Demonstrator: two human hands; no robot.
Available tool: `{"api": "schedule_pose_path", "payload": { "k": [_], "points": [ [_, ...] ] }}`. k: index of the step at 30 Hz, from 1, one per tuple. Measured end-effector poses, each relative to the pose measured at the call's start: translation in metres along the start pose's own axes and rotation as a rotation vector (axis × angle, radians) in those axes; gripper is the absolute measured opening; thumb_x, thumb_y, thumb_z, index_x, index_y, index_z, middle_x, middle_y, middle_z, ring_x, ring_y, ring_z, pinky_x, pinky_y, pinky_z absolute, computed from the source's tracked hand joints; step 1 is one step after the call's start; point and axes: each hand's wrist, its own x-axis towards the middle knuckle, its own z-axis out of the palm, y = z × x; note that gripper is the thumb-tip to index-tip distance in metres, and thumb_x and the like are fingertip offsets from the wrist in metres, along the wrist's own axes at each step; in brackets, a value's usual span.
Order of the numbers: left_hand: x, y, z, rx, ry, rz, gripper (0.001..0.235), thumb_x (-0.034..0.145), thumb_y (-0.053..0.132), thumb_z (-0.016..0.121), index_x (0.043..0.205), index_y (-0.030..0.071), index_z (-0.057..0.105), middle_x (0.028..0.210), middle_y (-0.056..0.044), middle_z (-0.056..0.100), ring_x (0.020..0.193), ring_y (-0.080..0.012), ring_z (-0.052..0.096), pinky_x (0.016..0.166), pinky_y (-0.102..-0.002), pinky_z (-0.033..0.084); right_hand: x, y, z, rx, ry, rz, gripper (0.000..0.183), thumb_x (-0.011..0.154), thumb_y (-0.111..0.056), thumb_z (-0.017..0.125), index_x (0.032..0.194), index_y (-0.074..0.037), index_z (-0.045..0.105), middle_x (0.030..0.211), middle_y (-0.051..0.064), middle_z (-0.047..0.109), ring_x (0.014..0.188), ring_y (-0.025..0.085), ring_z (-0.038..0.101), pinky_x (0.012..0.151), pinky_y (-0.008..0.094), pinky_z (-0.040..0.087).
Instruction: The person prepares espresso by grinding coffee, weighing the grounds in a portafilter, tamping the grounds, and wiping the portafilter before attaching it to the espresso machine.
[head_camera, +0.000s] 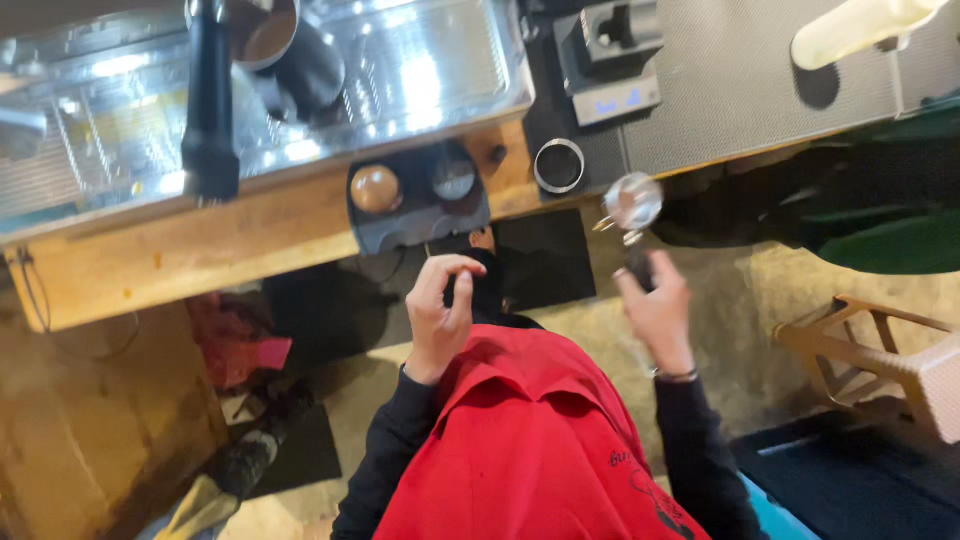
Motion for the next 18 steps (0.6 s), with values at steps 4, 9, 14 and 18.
{"api": "schedule_pose_path", "payload": {
  "k": [4, 9, 14, 18],
  "points": [
    [0.026, -0.039, 0.035, -0.094, -0.129, -0.067, 0.016, 0.095, 0.007, 0.069, 0.102, 0.017, 0.08, 0.076, 0.004, 0.078, 0.076, -0.0196, 0.075, 0.079, -0.034, 0.059, 0.118, 0.018, -0.03, -0.161, 0.261, -0.124, 0.018, 0.091, -0.025, 0.075, 0.104, -0.013, 0.072, 0.079, 0.02, 0.067, 0.078, 0.045, 0.069, 0.068, 0.052, 0.051],
    [0.061, -0.063, 0.078, -0.245, -0.257, -0.14, 0.019, 0.096, 0.004, 0.068, 0.106, 0.015, 0.08, 0.064, 0.002, 0.076, 0.061, -0.0164, 0.073, 0.068, -0.031, 0.059, 0.24, 0.027, -0.037, -0.233, 0.374, -0.39, 0.026, 0.085, -0.017, 0.083, 0.106, -0.008, 0.071, 0.092, 0.019, 0.065, 0.092, 0.045, 0.068, 0.078, 0.052, 0.053],
    [0.09, -0.073, 0.1, -0.306, -0.342, -0.164, 0.016, 0.096, 0.006, 0.069, 0.101, 0.015, 0.08, 0.058, 0.0, 0.074, 0.055, -0.0157, 0.07, 0.062, -0.029, 0.057, 0.29, 0.011, -0.03, -0.293, 0.288, -0.636, 0.031, 0.083, -0.009, 0.084, 0.11, -0.001, 0.071, 0.1, 0.016, 0.059, 0.098, 0.039, 0.059, 0.089, 0.047, 0.046],
    [0.093, -0.092, 0.109, -0.315, -0.378, -0.232, 0.024, 0.102, 0.012, 0.055, 0.084, 0.015, 0.07, 0.053, 0.001, 0.067, 0.049, -0.0147, 0.061, 0.058, -0.03, 0.054, 0.287, -0.021, -0.054, -0.172, 0.257, -0.633, 0.039, 0.086, -0.005, 0.081, 0.123, 0.001, 0.068, 0.103, 0.018, 0.062, 0.102, 0.038, 0.059, 0.092, 0.048, 0.046]
  ]
}}
